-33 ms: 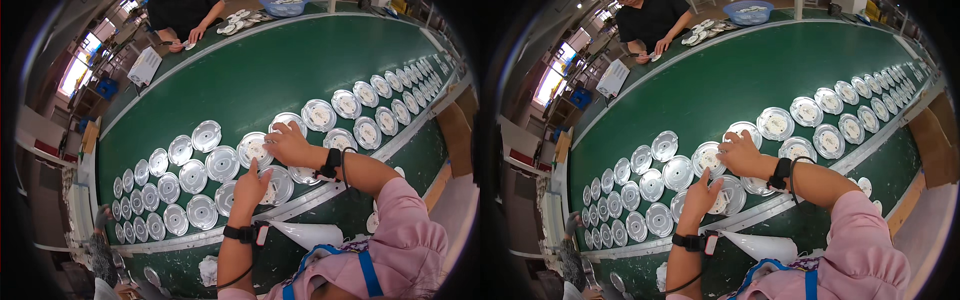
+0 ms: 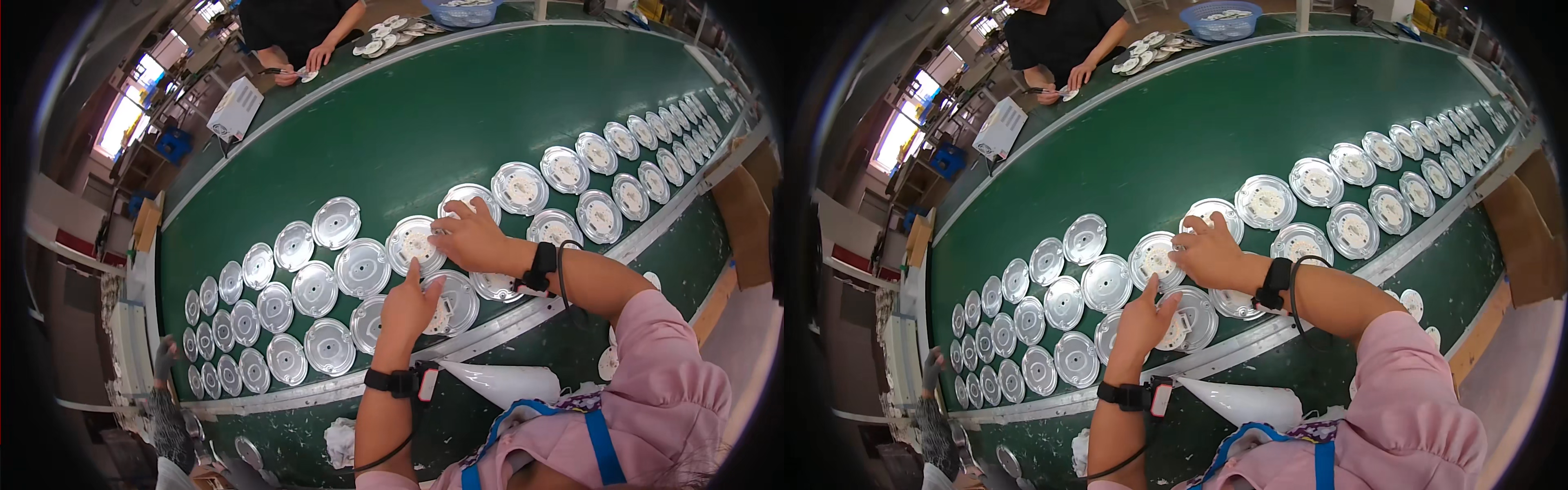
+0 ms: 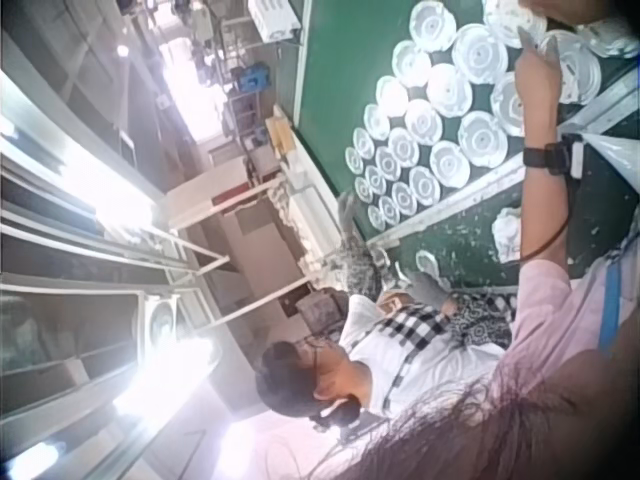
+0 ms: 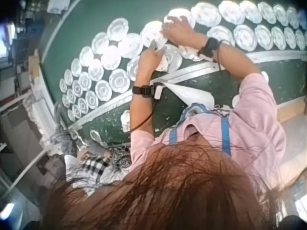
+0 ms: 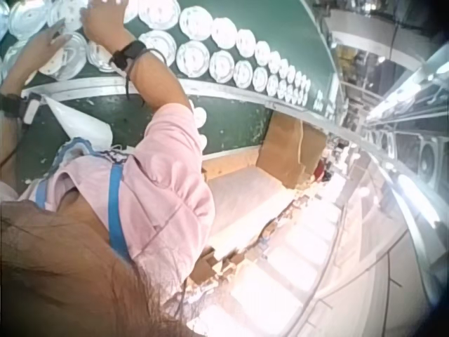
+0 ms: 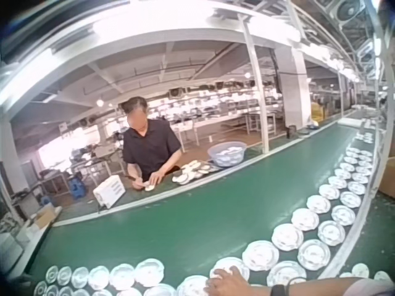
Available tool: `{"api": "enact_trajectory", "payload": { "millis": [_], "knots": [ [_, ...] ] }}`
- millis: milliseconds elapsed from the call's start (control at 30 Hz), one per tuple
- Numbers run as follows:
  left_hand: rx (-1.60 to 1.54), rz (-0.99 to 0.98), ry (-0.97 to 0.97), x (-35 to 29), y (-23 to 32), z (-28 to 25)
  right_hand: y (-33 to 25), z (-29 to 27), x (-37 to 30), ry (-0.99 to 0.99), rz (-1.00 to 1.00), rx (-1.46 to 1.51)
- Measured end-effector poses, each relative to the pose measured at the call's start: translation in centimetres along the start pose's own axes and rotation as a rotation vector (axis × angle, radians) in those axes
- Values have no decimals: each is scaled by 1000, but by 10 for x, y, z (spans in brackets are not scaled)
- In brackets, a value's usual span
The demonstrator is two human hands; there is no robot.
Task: Assembling LED light components on a factory assembly line.
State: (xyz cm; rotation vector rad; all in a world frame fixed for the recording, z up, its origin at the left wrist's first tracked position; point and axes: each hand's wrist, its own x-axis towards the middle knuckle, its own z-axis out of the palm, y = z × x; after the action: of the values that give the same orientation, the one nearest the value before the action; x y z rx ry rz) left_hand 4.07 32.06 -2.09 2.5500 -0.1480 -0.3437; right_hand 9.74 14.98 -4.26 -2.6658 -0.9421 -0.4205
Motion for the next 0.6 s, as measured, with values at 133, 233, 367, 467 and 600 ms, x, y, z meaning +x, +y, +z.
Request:
{"api": "enact_trajectory", "payload": {
  "millis": [133,233,367,467,600],
  "knots": [
    [-17,-8,-9,-1,0,-2,-2,-5,-2,-46,5,-4],
    [-26,-10,-16,0,0,-2,0,-6,-3,-64,-9,-25],
    [-35,-18,-26,-1,1,-5,-1,-8,-2,-90,-14,-50],
    [-46,-32,-42,-2,-1,-6,-1,-10,-2,-101,-15,-47],
    [-52,-3,-19,-2,-3,-5,-2,-11,-1,-147,0,-44]
  ]
}}
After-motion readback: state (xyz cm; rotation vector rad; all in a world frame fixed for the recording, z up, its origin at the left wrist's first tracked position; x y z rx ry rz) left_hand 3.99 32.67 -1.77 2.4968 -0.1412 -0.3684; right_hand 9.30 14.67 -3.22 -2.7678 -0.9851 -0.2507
